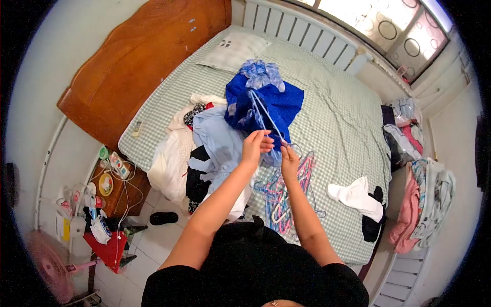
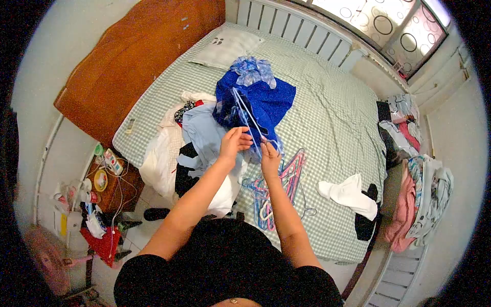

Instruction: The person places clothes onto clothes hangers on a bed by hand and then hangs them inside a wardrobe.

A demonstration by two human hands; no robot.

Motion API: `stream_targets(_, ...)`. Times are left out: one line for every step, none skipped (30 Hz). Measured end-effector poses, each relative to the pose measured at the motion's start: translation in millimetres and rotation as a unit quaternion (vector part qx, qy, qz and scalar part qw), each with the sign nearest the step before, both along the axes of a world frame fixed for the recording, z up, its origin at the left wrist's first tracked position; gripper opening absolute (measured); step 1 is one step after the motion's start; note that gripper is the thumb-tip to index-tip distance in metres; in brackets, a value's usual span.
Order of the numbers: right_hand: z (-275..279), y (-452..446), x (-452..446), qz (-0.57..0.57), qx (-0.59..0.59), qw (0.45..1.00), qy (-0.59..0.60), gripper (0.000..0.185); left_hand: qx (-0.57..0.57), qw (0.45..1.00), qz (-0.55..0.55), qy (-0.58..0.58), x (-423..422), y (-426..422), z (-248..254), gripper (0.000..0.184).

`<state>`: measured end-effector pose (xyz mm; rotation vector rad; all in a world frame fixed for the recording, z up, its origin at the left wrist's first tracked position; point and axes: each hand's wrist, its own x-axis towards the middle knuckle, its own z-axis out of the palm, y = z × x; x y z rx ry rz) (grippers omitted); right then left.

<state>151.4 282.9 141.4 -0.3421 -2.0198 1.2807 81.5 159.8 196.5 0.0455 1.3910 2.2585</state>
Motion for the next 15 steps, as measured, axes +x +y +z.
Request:
stream_targets(-2.6, 5.2, -3.2, -0.018, 0.027, 0.999, -0.002, 0.016, 0.001, 1.0, 0.002, 0.001, -1.9, -2.2, -9.8, 0.024)
stream_targets(11.2, 6.7, 1.4, 0.008, -0.02, 0.997, -0.07, 0.016, -0.114, 0.986, 0.055, 0.109, -5.0, -4.9, -24.7, 0.022)
stream_targets(16.5, 6.8, 2.2, 0.009, -0.018, 0.997, -0.069, 0.016, -0.226, 0.944, 0.106, 0.214, -8.9, -6.7, -35.5, 0.021)
stream_targets(20.6, 6.8, 2.8, 0.014, -0.004, 0.998, -0.063, 0.016, -0.298, 0.909, 0.122, 0.264, -13.6, -6.5, -45.9, 0.024)
stream_targets(21.9, 7.5, 2.6, 0.018, 0.01, 0.998, -0.058, 0.016, -0.296, 0.91, 0.124, 0.263, -16.7, -6.8, -50.8, 0.024)
stream_targets(20.5, 5.3, 0.8, 0.004, 0.007, 1.0, -0.021, 0.017, -0.345, 0.877, 0.112, 0.314, -18.0, -6.4, -56.7, 0.023)
stream_targets(20.3, 8.3, 3.4, 0.003, 0.009, 1.0, -0.025, 0.017, -0.393, 0.839, 0.099, 0.363, -18.1, -4.6, -63.6, 0.022)
stream_targets(25.4, 9.8, 6.9, 0.005, 0.004, 0.999, -0.052, 0.017, -0.391, 0.841, 0.097, 0.36, -19.4, -2.4, -70.0, 0.022)
stream_targets(28.0, 11.8, 9.3, 0.007, -0.003, 0.997, -0.079, 0.018, -0.388, 0.857, 0.079, 0.329, -21.8, 0.3, -76.1, 0.025)
stream_targets(23.3, 15.5, 11.7, 0.004, -0.003, 0.997, -0.082, 0.018, -0.385, 0.872, 0.06, 0.297, -24.5, 3.2, -82.1, 0.028)
stream_targets(16.6, 18.7, 15.5, -0.007, 0.062, 0.995, -0.072, 0.015, -0.385, 0.873, 0.056, 0.295, -28.8, 5.4, -89.1, 0.028)
stream_targets(14.9, 18.8, 20.6, -0.019, 0.126, 0.99, -0.062, 0.016, -0.353, 0.884, 0.123, 0.281, -35.6, 7.0, -97.6, 0.028)
stream_targets(13.5, 19.1, 29.6, -0.023, 0.126, 0.99, -0.067, 0.016, -0.319, 0.891, 0.189, 0.264, -43.9, 8.4, -106.2, 0.028)
stream_targets(26.6, 12.4, 40.6, 0.018, 0.084, 0.992, -0.093, 0.011, -0.27, 0.911, 0.231, 0.211, -59.4, 8.9, -125.5, 0.026)
stream_targets(32.4, 8.8, 51.0, 0.059, 0.042, 0.99, -0.119, 0.013, -0.221, 0.924, 0.272, 0.155, -74.9, 6.1, -140.9, 0.025)
